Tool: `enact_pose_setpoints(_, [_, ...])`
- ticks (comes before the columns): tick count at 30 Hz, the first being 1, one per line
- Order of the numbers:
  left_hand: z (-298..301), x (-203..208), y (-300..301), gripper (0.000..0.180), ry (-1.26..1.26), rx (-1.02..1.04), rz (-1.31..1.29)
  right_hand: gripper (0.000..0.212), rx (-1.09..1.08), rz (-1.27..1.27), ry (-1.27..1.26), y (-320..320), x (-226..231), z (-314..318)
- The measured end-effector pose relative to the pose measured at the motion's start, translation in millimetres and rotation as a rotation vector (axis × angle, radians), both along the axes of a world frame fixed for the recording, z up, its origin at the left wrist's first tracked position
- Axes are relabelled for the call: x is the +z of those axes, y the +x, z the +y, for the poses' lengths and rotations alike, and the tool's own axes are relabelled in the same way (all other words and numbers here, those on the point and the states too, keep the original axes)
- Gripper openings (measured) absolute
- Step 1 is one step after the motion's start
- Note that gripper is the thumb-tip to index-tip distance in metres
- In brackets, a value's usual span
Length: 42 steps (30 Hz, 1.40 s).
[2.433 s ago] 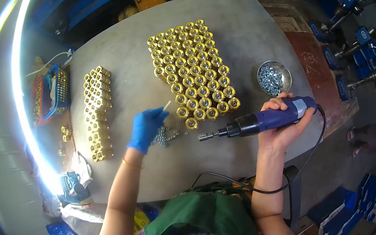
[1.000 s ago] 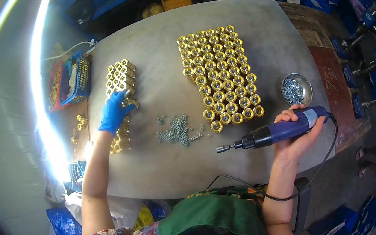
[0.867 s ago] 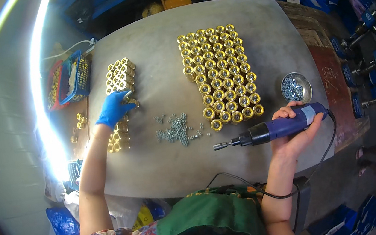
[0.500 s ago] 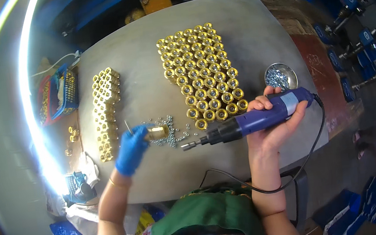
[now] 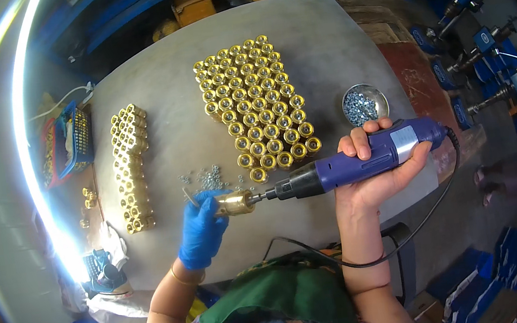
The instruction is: Fastening small screws into brass components using an electric screwdriver.
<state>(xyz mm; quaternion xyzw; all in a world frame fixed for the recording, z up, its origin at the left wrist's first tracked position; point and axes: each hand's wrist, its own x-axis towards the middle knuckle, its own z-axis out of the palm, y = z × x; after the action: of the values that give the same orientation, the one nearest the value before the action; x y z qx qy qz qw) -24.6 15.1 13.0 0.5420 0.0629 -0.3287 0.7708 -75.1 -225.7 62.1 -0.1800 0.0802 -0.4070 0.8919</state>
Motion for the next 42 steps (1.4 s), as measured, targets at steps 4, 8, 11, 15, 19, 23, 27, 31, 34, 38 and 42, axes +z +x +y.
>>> enact_pose_setpoints(4, [1.7,-7.4,-1.3,0.015,-0.047,-0.023,-0.045,0.056,0.019,-0.009,0.007,2.3,1.4,0.5])
enact_pose_setpoints(8, [-1.7,-4.8,-0.2,0.017,0.001,-0.01,-0.037,0.056,0.014,0.0,-0.004,4.3,-1.5,1.2])
enact_pose_setpoints(11, [-2.7,-10.8,-2.9,0.025,0.145,-0.017,-0.265,0.056,0.018,0.017,-0.015,7.0,-6.5,2.2])
enact_pose_setpoints(15, [-5.5,2.7,-1.0,0.033,0.085,0.047,-0.139,0.056,0.06,-0.013,0.053,10.9,-15.9,-1.6])
enact_pose_setpoints(19, [-3.1,-8.8,-0.9,0.024,-0.008,0.125,-0.19,0.056,0.083,-0.029,0.091,14.4,-22.4,-1.6])
enact_pose_setpoints(23, [-2.5,-1.1,23.0,0.03,0.051,0.072,-0.283,0.055,0.039,-0.032,0.029,15.2,-15.4,-0.9])
enact_pose_setpoints(27, [-7.0,-6.2,77.7,0.083,0.396,0.067,-0.779,0.058,-0.101,-0.069,0.013,0.3,-0.9,-22.3])
enact_pose_setpoints(31, [-23.2,-24.5,117.6,0.098,0.663,-0.049,-1.041,0.053,-0.207,0.064,-0.116,-18.0,6.6,-23.2])
enact_pose_setpoints(34, [-35.2,-53.7,141.6,0.1,0.727,-0.139,-1.059,0.052,-0.196,0.106,-0.089,-19.9,1.9,-16.4])
enact_pose_setpoints(38, [-37.2,-68.2,154.1,0.086,0.684,-0.148,-1.182,0.051,-0.202,0.144,-0.065,-25.3,1.4,-16.7])
enact_pose_setpoints(42, [-33.6,-63.5,159.7,0.045,0.748,-0.194,-1.264,0.051,-0.194,0.124,-0.057,-20.5,1.0,-18.5])
